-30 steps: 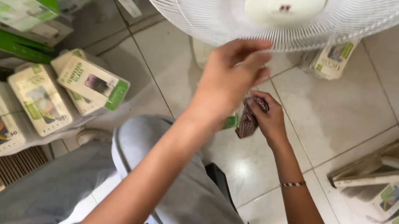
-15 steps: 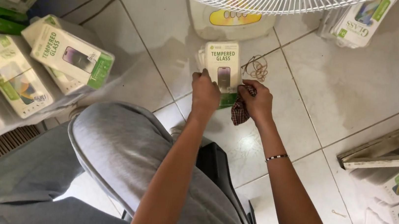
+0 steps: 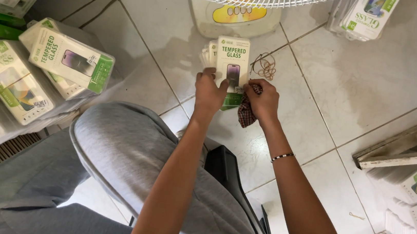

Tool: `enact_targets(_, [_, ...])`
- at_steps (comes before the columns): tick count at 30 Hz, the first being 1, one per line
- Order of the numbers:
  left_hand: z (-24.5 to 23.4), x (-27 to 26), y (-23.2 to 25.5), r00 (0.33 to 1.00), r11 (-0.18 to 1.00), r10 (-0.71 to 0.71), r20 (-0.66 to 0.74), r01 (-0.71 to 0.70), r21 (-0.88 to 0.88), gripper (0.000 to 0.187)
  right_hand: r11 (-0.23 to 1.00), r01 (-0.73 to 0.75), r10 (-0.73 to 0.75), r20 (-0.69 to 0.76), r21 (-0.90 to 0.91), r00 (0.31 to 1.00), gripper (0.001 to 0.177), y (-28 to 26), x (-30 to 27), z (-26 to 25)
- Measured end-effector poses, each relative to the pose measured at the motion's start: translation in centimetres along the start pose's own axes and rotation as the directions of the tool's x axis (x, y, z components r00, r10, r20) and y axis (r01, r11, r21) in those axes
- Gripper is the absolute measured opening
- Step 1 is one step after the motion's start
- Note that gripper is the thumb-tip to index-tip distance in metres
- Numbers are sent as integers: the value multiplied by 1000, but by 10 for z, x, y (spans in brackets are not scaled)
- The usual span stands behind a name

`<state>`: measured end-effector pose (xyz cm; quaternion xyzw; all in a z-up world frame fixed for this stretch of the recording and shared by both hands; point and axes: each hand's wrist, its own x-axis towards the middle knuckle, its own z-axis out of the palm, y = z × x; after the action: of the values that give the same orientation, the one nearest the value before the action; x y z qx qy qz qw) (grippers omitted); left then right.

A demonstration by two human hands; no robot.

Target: Cleaning phone accessory packaging with a cloth.

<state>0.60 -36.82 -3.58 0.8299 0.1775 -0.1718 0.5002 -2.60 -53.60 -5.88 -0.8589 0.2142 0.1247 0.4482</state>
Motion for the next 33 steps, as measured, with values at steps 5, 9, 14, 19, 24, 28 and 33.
enact_targets(5, [-31,-26,54,997,988,-77,22,79,-130,44,989,-28,24,31,144,999,28,-75,-51,-39])
enact_targets(9, [-92,-71,118,990,945,-16,143,62,-322,37,943,-32,6,80,331,997,25,-144,-88,-64])
enact_targets(14, [-198,-128,161,964,762,255,77,-151,-629,57,902,258,-281,16,347,960,21,-245,-135,-76])
enact_targets(19, [-305,-174,189,941,625,324,-94,-288,-725,80,754,545,-581,-17,366,814,24,-347,-194,-69])
enact_targets(24, [-392,-181,179,908,468,336,-250,-392,-792,90,498,802,-810,-152,330,566,47,-433,-237,-49])
enact_targets(28, [-443,-195,190,851,313,439,-287,-444,-839,90,350,855,-879,-183,382,441,49,-498,-256,-31])
enact_targets(33, [-480,-179,207,777,-10,588,-227,-274,-962,90,29,966,-915,-382,257,129,55,-583,-262,-7])
